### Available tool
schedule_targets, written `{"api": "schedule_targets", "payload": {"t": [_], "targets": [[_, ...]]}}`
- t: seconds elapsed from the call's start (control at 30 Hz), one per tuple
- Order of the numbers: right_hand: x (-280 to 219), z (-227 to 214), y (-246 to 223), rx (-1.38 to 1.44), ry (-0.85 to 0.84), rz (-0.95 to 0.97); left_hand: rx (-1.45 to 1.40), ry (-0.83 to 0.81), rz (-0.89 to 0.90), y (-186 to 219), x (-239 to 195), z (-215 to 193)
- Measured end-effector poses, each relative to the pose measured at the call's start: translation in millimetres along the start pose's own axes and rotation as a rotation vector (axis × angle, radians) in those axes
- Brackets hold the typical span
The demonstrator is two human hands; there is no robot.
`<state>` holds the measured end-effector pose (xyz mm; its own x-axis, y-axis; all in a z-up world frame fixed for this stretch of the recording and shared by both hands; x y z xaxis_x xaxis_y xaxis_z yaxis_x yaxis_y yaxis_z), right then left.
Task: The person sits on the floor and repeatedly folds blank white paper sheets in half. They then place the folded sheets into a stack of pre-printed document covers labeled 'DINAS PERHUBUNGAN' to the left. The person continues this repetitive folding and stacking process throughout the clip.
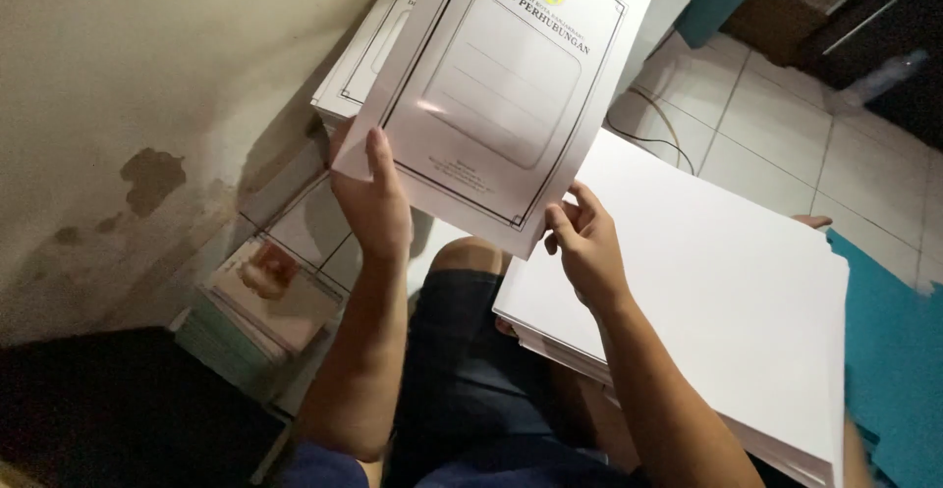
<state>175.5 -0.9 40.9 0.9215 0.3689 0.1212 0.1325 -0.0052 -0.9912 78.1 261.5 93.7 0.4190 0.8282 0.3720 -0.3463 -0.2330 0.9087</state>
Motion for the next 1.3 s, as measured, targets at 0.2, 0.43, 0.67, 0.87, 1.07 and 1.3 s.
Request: {"api": "schedule_targets", "payload": {"t": [0.2, 0.43, 0.67, 0.87, 1.07, 1.3], "targets": [[107, 50, 24, 0.086, 0.057, 0.047, 0.333, 0.071, 0.101, -86, 95, -28], [179, 69, 115, -0.060, 0.076, 0.137, 0.672, -0.440, 0.344, -129, 118, -13], [180, 78, 103, -0.518, 0.032, 0.071, 0.812, -0.580, 0.070, -169, 133, -14], [171, 112, 91, -0.656, -0.139, 0.072, 0.765, -0.546, 0.081, -187, 143, -19], [139, 104, 71, -0.627, -0.210, 0.156, 0.928, -0.491, 0.193, -151, 127, -18], [-27, 14, 10, -0.529, -0.334, 0.239, 0.686, -0.424, 0.366, -78, -31, 37]]}}
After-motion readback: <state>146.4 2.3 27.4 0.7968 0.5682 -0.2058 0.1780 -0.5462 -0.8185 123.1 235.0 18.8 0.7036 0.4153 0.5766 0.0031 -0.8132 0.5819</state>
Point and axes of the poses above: each hand's wrist, its own x-axis towards the middle knuckle, its own z-axis out of the palm, y = z × x, the point moved 7 cm from there along x, towards the middle knuckle, and after that the axes turned 1 degree about -x, right-handed, at the moved point
